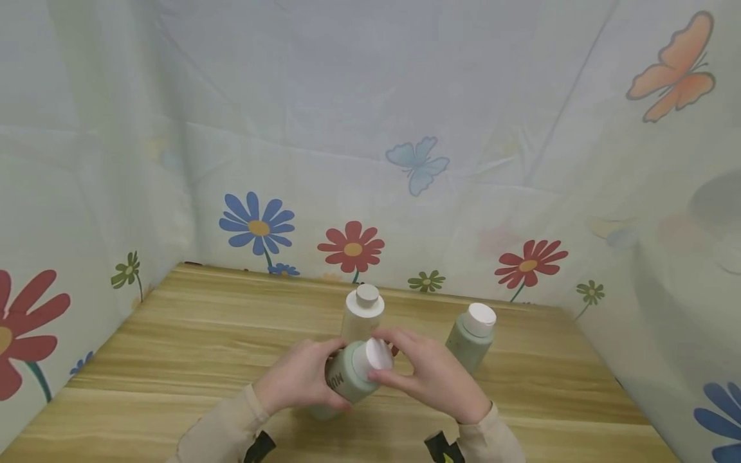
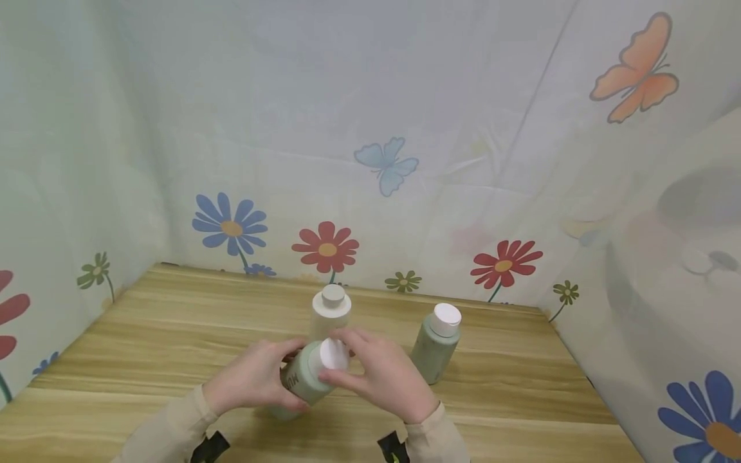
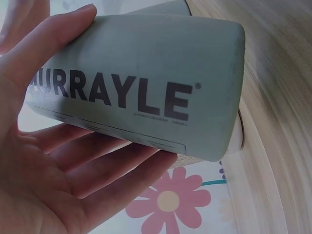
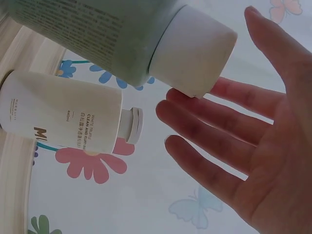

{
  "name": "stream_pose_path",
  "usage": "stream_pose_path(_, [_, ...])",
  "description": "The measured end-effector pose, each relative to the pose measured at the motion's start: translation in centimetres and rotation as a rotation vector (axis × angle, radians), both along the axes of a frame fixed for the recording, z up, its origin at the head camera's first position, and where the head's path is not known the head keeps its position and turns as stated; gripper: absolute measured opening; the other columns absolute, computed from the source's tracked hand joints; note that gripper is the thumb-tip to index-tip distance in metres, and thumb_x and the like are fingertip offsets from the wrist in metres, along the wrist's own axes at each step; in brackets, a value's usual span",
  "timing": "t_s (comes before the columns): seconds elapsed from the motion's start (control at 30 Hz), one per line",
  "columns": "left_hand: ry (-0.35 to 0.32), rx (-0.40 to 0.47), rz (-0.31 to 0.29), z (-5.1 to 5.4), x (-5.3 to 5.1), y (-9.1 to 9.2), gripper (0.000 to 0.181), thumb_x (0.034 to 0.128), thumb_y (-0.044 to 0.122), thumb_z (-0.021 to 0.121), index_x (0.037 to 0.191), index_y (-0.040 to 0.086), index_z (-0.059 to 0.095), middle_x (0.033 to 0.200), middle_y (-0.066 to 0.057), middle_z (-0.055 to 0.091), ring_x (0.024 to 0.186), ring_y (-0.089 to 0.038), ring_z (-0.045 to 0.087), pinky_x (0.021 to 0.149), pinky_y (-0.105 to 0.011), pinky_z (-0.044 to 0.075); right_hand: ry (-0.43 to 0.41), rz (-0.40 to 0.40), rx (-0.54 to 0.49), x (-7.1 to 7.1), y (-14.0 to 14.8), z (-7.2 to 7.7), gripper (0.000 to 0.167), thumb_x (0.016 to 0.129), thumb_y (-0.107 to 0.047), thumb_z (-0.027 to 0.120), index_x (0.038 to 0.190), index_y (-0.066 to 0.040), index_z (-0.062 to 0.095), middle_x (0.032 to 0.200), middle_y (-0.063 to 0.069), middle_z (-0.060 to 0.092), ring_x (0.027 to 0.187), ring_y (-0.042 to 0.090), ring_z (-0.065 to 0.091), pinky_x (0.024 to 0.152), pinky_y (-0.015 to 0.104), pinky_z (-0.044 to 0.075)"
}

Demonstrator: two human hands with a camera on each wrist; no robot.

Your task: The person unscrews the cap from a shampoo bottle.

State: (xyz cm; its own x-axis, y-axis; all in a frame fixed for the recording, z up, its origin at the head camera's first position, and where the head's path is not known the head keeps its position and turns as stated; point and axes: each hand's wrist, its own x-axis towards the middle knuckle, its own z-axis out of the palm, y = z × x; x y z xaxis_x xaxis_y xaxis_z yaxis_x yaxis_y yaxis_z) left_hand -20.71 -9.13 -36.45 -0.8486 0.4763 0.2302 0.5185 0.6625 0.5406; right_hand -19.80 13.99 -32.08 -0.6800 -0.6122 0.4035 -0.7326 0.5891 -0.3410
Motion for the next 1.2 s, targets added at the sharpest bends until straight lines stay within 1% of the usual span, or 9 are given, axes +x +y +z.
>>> stream_pose_path(0.2, [-0.010, -0.006, -0.007, 0.07, -0.01, -0.01, 0.070, 0.0571, 0.035, 0.090, 0.115, 0.008, 0.061, 0.100, -0.001, 0.071, 0.083, -0.008, 0.064, 0.071, -0.025, 0.052, 0.068, 0.014, 0.004, -0.03, 0.06, -0.24, 0.045, 0.085, -0.039, 0.072, 0.121, -0.015, 0.061, 0.104, -0.007, 0.067, 0.084, 0.003, 0.060, 0.074, 0.019, 0.052])
stream_pose_path(0.33, [-0.014, -0.008, -0.017, 0.05, -0.02, -0.08, 0.069, 0.0574, 0.035, 0.090, 0.114, 0.008, 0.062, 0.100, -0.001, 0.071, 0.084, -0.009, 0.064, 0.072, -0.025, 0.052, 0.106, 0.090, 0.031, -0.11, 0.18, -0.24, 0.043, 0.085, -0.028, 0.074, 0.124, -0.014, 0.061, 0.113, -0.004, 0.066, 0.094, 0.006, 0.063, 0.081, 0.023, 0.054])
stream_pose_path(0.47, [-0.016, -0.009, -0.017, -0.06, -0.06, -0.18, 0.067, 0.0570, 0.033, 0.090, 0.113, 0.008, 0.062, 0.100, -0.002, 0.072, 0.084, -0.009, 0.065, 0.072, -0.025, 0.052, 0.125, 0.144, 0.061, -0.19, 0.22, -0.22, 0.047, 0.084, -0.020, 0.075, 0.128, -0.015, 0.059, 0.120, -0.002, 0.063, 0.103, 0.009, 0.064, 0.087, 0.027, 0.054])
stream_pose_path(0.6, [-0.017, -0.006, -0.013, -0.16, -0.11, -0.25, 0.067, 0.0568, 0.032, 0.090, 0.112, 0.008, 0.062, 0.099, -0.002, 0.072, 0.084, -0.009, 0.065, 0.072, -0.025, 0.052, 0.125, 0.140, 0.061, -0.18, 0.10, -0.25, 0.050, 0.084, -0.021, 0.075, 0.131, -0.015, 0.056, 0.120, -0.002, 0.063, 0.102, 0.009, 0.064, 0.086, 0.027, 0.055])
stream_pose_path(0.7, [-0.008, -0.007, -0.008, -0.16, -0.09, -0.24, 0.069, 0.0564, 0.033, 0.090, 0.114, 0.007, 0.062, 0.098, -0.002, 0.072, 0.082, -0.009, 0.064, 0.071, -0.024, 0.052, 0.114, 0.105, 0.029, -0.11, -0.08, -0.23, 0.057, 0.087, -0.031, 0.072, 0.137, -0.018, 0.050, 0.124, -0.002, 0.063, 0.104, 0.010, 0.063, 0.086, 0.029, 0.055])
stream_pose_path(0.8, [0.000, -0.011, -0.007, -0.09, -0.04, -0.16, 0.070, 0.0565, 0.035, 0.090, 0.114, 0.007, 0.062, 0.097, -0.001, 0.072, 0.080, -0.008, 0.064, 0.069, -0.024, 0.051, 0.135, 0.047, -0.012, -0.11, -0.26, -0.14, 0.061, 0.087, -0.042, 0.068, 0.140, -0.020, 0.047, 0.126, -0.002, 0.063, 0.104, 0.011, 0.064, 0.086, 0.031, 0.055])
stream_pose_path(0.93, [-0.002, -0.024, -0.015, 0.06, 0.00, 0.01, 0.069, 0.0577, 0.037, 0.090, 0.114, 0.009, 0.061, 0.097, 0.000, 0.072, 0.080, -0.007, 0.064, 0.070, -0.024, 0.052, 0.179, 0.003, -0.034, -0.20, -0.32, -0.05, 0.050, 0.086, -0.044, 0.068, 0.129, -0.019, 0.057, 0.115, -0.006, 0.067, 0.093, 0.007, 0.064, 0.079, 0.025, 0.054])
stream_pose_path(1.07, [-0.016, -0.033, -0.015, 0.13, 0.07, 0.09, 0.068, 0.0585, 0.037, 0.089, 0.114, 0.009, 0.061, 0.097, 0.001, 0.072, 0.081, -0.008, 0.064, 0.071, -0.026, 0.052, 0.154, 0.029, -0.031, -0.26, -0.24, -0.18, 0.039, 0.086, -0.040, 0.070, 0.117, -0.017, 0.063, 0.105, -0.008, 0.066, 0.084, 0.003, 0.059, 0.073, 0.019, 0.051])
stream_pose_path(1.2, [-0.035, -0.033, -0.015, 0.11, 0.16, 0.04, 0.068, 0.0592, 0.034, 0.090, 0.115, 0.008, 0.061, 0.100, -0.001, 0.072, 0.084, -0.009, 0.065, 0.073, -0.028, 0.053, 0.134, 0.067, -0.009, -0.28, -0.13, -0.28, 0.036, 0.086, -0.034, 0.073, 0.115, -0.016, 0.064, 0.105, -0.007, 0.067, 0.084, 0.003, 0.060, 0.074, 0.019, 0.052])
